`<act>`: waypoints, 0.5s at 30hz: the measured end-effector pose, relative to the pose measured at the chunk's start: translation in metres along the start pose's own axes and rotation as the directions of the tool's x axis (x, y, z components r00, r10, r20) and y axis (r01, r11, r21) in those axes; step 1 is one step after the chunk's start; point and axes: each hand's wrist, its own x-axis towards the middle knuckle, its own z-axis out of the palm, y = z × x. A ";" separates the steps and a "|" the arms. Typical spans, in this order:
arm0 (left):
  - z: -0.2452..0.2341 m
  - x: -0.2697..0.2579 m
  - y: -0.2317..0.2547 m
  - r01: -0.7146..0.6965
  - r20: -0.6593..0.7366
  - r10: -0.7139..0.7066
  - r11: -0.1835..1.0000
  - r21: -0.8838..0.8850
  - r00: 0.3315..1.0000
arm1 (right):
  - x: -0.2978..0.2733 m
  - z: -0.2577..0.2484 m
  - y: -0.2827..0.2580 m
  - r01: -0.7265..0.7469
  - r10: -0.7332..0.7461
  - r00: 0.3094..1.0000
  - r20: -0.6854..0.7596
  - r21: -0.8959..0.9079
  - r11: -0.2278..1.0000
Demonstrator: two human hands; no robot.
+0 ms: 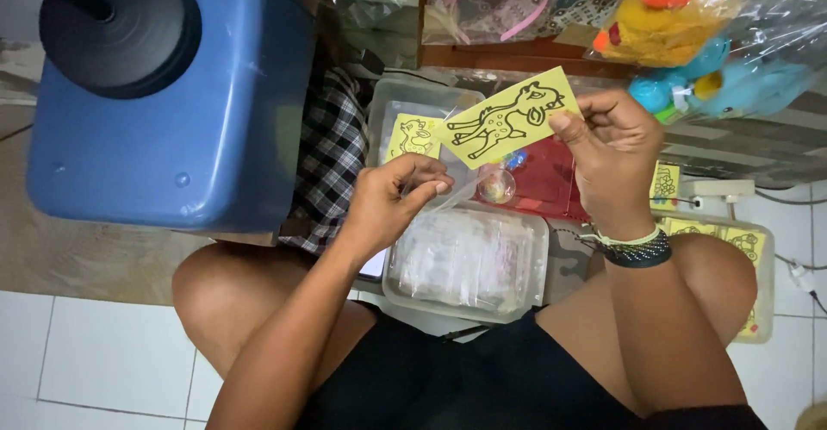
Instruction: The person places illustrated toy cards into small plastic pouches by hand.
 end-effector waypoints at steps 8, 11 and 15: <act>-0.002 -0.003 -0.005 -0.022 0.015 0.022 1.000 -0.002 1.000 | 0.003 0.000 0.000 0.027 -0.028 1.000 -0.014 -0.062 0.998; -0.002 -0.001 -0.004 -0.029 0.017 0.029 0.999 -0.018 0.999 | 0.004 0.004 0.000 0.046 -0.047 0.999 -0.003 -0.077 0.996; 0.001 -0.001 -0.008 -0.025 0.022 0.026 0.999 -0.024 0.999 | -0.001 0.012 -0.001 0.061 -0.060 0.998 0.022 -0.060 0.996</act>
